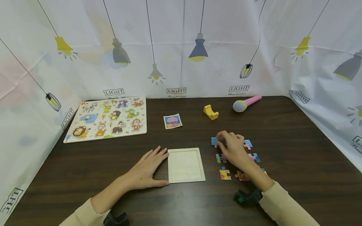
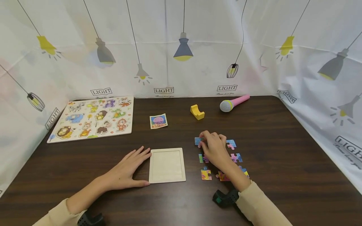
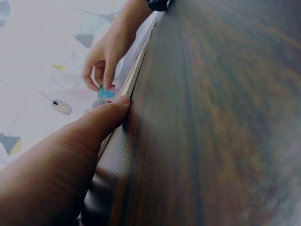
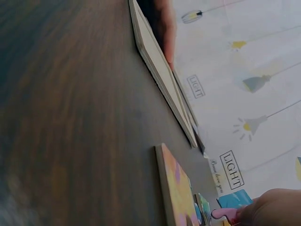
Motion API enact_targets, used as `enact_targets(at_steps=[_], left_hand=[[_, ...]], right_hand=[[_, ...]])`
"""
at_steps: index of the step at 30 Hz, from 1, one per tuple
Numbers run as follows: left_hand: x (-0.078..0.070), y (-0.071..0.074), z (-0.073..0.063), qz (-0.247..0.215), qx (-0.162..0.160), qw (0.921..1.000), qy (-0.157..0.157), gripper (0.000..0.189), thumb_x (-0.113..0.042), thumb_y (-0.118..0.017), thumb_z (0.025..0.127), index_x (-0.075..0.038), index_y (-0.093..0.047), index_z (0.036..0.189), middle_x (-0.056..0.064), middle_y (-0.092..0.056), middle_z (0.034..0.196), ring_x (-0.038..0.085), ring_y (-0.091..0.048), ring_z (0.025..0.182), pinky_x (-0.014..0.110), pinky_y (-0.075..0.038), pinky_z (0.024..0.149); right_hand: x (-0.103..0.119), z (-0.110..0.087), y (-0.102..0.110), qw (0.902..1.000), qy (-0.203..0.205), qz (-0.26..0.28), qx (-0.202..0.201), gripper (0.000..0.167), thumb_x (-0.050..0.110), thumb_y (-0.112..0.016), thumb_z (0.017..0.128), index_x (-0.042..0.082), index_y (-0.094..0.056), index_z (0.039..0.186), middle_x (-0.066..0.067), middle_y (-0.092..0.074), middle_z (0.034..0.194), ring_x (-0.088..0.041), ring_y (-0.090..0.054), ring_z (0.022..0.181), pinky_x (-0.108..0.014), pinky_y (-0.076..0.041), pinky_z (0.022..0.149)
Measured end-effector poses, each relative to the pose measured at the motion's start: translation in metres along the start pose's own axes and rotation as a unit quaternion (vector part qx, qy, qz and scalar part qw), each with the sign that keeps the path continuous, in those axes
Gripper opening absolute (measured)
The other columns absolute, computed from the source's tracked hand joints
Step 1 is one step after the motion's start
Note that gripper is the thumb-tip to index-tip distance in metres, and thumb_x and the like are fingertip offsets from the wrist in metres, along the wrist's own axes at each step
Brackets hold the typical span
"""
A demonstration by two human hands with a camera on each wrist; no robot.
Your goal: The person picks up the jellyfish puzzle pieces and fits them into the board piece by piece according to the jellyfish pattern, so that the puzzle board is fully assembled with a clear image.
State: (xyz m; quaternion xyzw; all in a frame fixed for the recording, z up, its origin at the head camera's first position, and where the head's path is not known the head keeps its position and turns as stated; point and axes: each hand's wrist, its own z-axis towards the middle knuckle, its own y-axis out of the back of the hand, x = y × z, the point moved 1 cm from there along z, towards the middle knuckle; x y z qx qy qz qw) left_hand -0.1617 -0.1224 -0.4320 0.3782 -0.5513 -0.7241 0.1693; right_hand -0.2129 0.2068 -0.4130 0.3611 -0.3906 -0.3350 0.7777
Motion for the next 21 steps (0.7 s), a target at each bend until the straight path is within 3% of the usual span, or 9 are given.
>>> enact_targets(at_steps=[9,13,16,21], left_hand=[[0.001,0.0,0.0,0.005,-0.008,0.9999,-0.008,0.093,-0.07,-0.048,0.078,-0.01,-0.026,0.145,0.004,-0.02,0.151,0.024,-0.008,0.139,0.045,-0.009,0.109],[0.001,0.001,-0.001,0.004,-0.014,0.9999,-0.009,0.093,-0.07,-0.049,0.078,-0.009,-0.027,0.145,0.005,-0.022,0.15,0.025,-0.01,0.139,0.046,-0.01,0.108],[0.002,0.001,-0.001,0.009,-0.016,0.9998,-0.007,0.094,-0.071,-0.048,0.077,-0.009,-0.027,0.145,0.005,-0.023,0.15,0.024,-0.01,0.139,0.045,-0.011,0.108],[0.002,-0.002,0.001,0.008,-0.021,0.9997,-0.012,0.095,-0.071,-0.05,0.076,-0.009,-0.027,0.145,0.006,-0.024,0.15,0.025,-0.012,0.138,0.046,-0.013,0.108]], right_hand=[[0.015,0.003,0.005,0.9996,0.01,0.02,0.018,0.014,0.002,-0.065,0.082,0.005,-0.057,0.093,-0.007,-0.066,0.082,-0.024,-0.059,0.08,-0.051,-0.03,0.084],[0.023,0.005,0.006,0.9977,0.022,0.058,0.026,0.015,0.0,-0.065,0.082,0.005,-0.056,0.094,-0.005,-0.065,0.079,-0.016,-0.056,0.065,-0.035,-0.043,0.067],[0.031,0.004,0.006,0.9946,0.021,0.094,0.038,0.016,0.0,-0.065,0.083,0.006,-0.055,0.094,-0.003,-0.065,0.078,-0.01,-0.051,0.058,-0.024,-0.044,0.051],[0.044,-0.001,0.006,0.9892,0.0,0.135,0.058,0.018,0.002,-0.067,0.082,0.007,-0.056,0.094,0.001,-0.062,0.077,-0.008,-0.053,0.061,-0.021,-0.047,0.055]])
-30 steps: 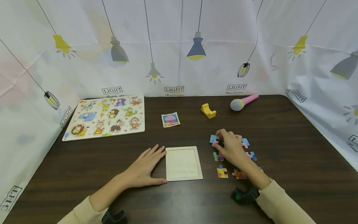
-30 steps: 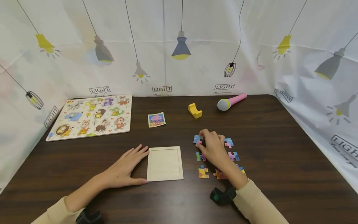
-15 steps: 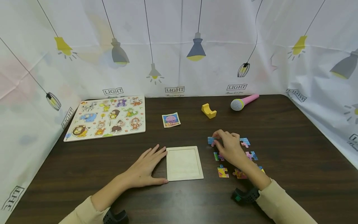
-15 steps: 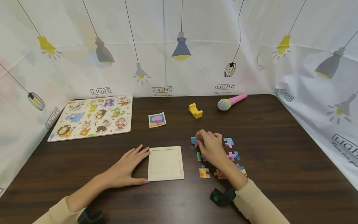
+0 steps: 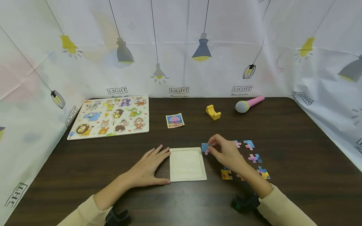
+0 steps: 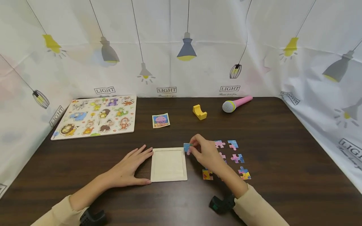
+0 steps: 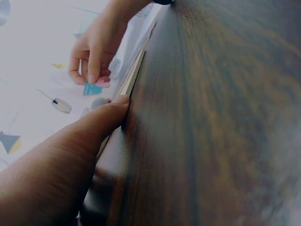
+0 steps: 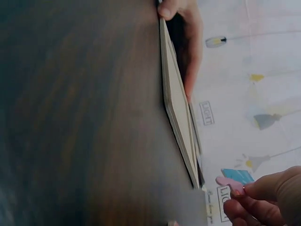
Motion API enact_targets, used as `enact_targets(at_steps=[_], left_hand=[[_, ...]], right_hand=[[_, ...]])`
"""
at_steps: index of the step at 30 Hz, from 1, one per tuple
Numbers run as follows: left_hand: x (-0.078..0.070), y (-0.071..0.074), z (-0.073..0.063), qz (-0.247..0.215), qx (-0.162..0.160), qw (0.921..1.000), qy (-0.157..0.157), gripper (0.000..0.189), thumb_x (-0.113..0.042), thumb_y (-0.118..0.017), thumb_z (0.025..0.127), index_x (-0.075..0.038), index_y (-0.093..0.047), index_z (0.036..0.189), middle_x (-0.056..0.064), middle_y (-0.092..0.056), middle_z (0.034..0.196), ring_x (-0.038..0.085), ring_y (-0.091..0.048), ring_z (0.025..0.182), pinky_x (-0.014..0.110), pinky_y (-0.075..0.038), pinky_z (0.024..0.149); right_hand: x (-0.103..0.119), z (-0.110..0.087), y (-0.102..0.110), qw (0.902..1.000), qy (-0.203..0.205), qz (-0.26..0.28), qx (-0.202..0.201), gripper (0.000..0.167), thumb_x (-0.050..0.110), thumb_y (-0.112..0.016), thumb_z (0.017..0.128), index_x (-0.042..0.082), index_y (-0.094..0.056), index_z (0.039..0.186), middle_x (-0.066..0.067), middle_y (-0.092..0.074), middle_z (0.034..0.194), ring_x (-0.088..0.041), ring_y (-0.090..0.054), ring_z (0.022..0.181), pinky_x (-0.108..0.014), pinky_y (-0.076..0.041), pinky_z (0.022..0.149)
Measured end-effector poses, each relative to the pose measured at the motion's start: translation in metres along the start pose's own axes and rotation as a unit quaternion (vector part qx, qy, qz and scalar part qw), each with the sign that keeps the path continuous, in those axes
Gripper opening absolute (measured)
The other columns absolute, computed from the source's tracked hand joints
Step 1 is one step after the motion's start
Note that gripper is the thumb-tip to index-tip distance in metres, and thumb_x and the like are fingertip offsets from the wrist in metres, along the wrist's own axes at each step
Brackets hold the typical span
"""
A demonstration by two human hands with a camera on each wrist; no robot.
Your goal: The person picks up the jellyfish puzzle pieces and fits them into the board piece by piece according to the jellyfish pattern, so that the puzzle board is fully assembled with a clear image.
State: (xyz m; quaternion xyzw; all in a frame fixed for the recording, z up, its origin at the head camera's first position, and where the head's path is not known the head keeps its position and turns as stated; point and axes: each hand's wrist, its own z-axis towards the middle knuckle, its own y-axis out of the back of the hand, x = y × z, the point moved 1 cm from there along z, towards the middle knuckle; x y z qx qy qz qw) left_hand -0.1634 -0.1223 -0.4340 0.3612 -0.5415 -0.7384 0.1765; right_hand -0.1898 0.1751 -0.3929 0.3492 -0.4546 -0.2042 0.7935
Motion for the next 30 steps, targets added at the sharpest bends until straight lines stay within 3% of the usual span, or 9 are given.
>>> enact_targets(at_steps=[6,12,25,30], left_hand=[[0.0,-0.002,0.001,-0.011,-0.004,0.9999,-0.003,0.095,-0.07,-0.053,0.075,-0.008,-0.03,0.144,0.006,-0.026,0.149,0.026,-0.013,0.138,0.047,-0.014,0.107],[0.0,-0.003,0.001,-0.017,-0.003,0.9998,0.003,0.098,-0.072,-0.052,0.074,-0.008,-0.029,0.144,0.007,-0.025,0.149,0.025,-0.011,0.139,0.047,-0.014,0.107],[0.002,0.001,0.001,-0.016,0.006,0.9996,0.024,0.099,-0.074,-0.05,0.073,-0.01,-0.027,0.145,0.006,-0.019,0.151,0.024,-0.005,0.139,0.046,-0.012,0.108],[0.003,0.0,0.0,-0.015,0.008,0.9995,0.026,0.099,-0.075,-0.049,0.073,-0.011,-0.027,0.145,0.005,-0.018,0.152,0.023,-0.004,0.139,0.045,-0.01,0.108]], right_hand=[[0.01,0.0,-0.011,0.9975,-0.031,0.055,0.031,0.016,0.003,-0.067,0.082,0.007,-0.057,0.093,0.002,-0.061,0.076,-0.008,-0.058,0.062,-0.022,-0.049,0.055],[0.022,0.009,-0.022,0.9939,-0.026,0.091,0.055,0.014,0.002,-0.066,0.082,0.006,-0.057,0.091,0.002,-0.061,0.074,-0.009,-0.059,0.061,-0.023,-0.049,0.052],[0.035,0.03,-0.047,0.9953,0.025,0.081,0.048,0.013,0.006,-0.068,0.082,0.008,-0.058,0.09,0.006,-0.061,0.071,-0.006,-0.053,0.059,-0.022,-0.047,0.054],[0.036,0.036,-0.056,0.995,0.026,0.083,0.05,0.013,0.005,-0.069,0.081,0.008,-0.058,0.089,0.005,-0.059,0.07,-0.007,-0.051,0.059,-0.022,-0.045,0.051]])
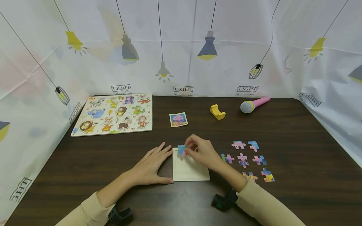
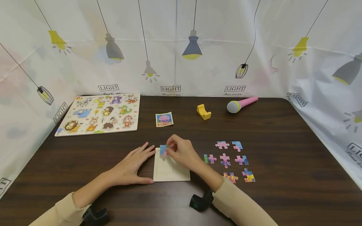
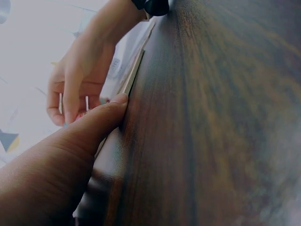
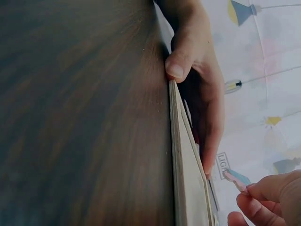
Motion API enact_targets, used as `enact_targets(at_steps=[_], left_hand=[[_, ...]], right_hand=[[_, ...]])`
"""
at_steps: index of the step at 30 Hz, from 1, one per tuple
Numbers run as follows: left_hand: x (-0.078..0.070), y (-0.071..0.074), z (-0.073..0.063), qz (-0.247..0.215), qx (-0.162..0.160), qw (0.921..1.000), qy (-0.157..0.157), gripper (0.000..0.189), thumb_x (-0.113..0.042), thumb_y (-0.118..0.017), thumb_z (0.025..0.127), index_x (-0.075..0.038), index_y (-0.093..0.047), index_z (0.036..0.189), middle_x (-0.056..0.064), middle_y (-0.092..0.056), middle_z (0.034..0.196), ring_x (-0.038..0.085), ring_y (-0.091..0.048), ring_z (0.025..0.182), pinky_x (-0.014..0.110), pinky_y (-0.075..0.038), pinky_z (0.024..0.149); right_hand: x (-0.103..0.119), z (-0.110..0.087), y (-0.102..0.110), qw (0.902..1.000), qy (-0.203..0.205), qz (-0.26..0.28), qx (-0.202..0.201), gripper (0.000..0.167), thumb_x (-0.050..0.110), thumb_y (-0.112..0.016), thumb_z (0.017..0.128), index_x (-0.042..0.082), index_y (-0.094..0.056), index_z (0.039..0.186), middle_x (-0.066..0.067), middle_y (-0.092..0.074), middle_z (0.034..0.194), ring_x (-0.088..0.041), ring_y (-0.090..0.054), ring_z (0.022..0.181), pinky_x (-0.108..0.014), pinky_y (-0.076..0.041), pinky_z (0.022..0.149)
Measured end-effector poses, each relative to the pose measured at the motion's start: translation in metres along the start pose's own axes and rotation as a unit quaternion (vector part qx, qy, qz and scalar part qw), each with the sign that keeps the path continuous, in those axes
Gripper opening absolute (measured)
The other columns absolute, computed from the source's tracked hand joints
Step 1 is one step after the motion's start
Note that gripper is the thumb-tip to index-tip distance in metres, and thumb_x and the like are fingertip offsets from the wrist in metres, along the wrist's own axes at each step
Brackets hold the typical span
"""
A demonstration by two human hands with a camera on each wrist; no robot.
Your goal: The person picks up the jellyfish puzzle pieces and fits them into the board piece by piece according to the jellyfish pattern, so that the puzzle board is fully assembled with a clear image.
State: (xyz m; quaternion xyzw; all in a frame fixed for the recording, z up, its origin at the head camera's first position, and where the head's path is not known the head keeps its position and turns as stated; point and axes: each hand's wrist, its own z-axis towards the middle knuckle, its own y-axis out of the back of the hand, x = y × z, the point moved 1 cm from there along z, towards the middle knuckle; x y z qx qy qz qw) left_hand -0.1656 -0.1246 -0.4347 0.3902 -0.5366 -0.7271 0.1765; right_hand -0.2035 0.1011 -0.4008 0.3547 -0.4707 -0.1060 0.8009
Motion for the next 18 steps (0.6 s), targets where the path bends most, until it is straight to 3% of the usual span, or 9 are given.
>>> enact_targets(at_steps=[4,10,18], left_hand=[[0.0,0.0,0.0,-0.002,0.0,1.0,-0.003,0.099,-0.075,-0.049,0.073,-0.01,-0.027,0.145,0.005,-0.018,0.151,0.022,-0.005,0.139,0.045,-0.01,0.108],[-0.001,0.001,0.0,-0.002,-0.001,1.0,-0.007,0.098,-0.074,-0.049,0.074,-0.01,-0.028,0.145,0.005,-0.018,0.152,0.023,-0.005,0.139,0.046,-0.011,0.108],[0.0,0.0,-0.001,0.014,0.001,0.9999,-0.01,0.098,-0.074,-0.048,0.075,-0.009,-0.026,0.145,0.006,-0.018,0.152,0.023,-0.006,0.139,0.045,-0.012,0.108]], right_hand=[[-0.002,0.002,-0.006,0.9999,-0.015,-0.001,-0.003,0.013,0.005,-0.069,0.08,0.008,-0.059,0.088,0.005,-0.057,0.069,-0.008,-0.05,0.059,-0.022,-0.042,0.05],[-0.004,0.004,-0.013,0.9981,-0.048,-0.037,-0.01,0.011,0.009,-0.07,0.08,0.01,-0.062,0.086,0.006,-0.056,0.071,-0.012,-0.049,0.067,-0.025,-0.042,0.059],[-0.007,0.003,-0.018,0.9956,-0.063,-0.065,-0.023,0.007,0.011,-0.071,0.079,0.011,-0.066,0.083,0.009,-0.055,0.068,-0.012,-0.045,0.069,-0.028,-0.038,0.063]])
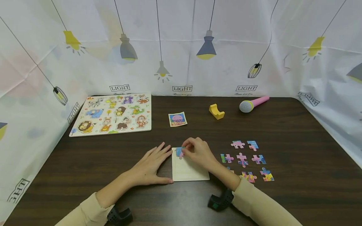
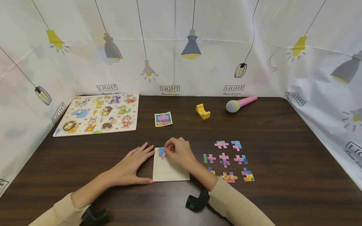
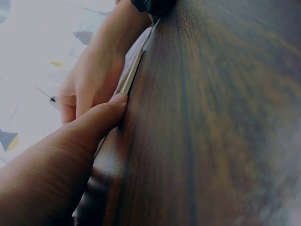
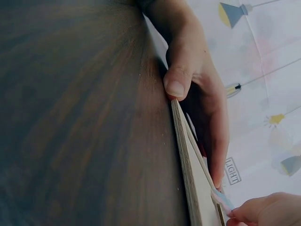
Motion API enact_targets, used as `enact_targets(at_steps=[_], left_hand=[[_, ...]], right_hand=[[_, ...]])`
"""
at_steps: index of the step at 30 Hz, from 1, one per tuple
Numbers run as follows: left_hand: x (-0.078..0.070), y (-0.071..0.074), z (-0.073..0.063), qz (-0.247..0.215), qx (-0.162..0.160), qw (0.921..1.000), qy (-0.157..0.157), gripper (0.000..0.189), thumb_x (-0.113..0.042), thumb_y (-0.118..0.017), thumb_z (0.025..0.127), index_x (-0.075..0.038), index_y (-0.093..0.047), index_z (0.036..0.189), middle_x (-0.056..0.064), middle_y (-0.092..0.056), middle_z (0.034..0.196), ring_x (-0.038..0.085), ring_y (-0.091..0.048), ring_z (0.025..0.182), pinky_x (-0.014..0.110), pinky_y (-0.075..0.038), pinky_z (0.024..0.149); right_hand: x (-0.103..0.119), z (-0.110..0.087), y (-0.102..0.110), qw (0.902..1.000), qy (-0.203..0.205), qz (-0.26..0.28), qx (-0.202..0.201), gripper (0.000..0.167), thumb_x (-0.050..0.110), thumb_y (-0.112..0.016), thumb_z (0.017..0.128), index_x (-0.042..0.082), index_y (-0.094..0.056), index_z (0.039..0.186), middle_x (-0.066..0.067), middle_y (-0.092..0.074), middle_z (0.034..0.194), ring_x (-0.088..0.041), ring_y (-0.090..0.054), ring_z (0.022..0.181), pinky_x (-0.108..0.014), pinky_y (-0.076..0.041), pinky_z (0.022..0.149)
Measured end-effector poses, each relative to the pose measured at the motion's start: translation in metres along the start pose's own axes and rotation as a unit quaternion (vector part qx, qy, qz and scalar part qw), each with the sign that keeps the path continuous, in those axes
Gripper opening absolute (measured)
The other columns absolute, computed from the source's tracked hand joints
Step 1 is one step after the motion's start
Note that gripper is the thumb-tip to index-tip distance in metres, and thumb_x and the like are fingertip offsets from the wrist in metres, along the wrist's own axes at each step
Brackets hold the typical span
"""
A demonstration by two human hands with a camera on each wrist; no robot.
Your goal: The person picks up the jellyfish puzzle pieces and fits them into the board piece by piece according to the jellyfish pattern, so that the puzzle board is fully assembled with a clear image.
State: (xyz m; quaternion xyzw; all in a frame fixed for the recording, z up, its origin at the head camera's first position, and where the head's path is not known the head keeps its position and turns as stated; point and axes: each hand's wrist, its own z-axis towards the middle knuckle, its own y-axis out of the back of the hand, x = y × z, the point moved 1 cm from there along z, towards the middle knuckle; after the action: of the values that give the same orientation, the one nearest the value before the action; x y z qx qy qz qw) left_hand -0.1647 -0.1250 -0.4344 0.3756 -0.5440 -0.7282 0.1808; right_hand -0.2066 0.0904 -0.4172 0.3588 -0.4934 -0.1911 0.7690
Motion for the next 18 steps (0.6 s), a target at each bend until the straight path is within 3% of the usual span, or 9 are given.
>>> enact_targets(at_steps=[18], left_hand=[[0.0003,-0.0003,-0.0005,0.006,0.011,0.9999,-0.002,0.096,-0.073,-0.046,0.077,-0.011,-0.022,0.147,0.005,-0.013,0.153,0.023,-0.004,0.139,0.045,-0.009,0.109]], right_hand=[[-0.001,-0.0077,-0.0062,0.9959,0.072,-0.053,0.011,0.014,0.022,-0.075,0.075,0.016,-0.066,0.085,0.01,-0.056,0.074,-0.011,-0.042,0.073,-0.03,-0.03,0.068]])
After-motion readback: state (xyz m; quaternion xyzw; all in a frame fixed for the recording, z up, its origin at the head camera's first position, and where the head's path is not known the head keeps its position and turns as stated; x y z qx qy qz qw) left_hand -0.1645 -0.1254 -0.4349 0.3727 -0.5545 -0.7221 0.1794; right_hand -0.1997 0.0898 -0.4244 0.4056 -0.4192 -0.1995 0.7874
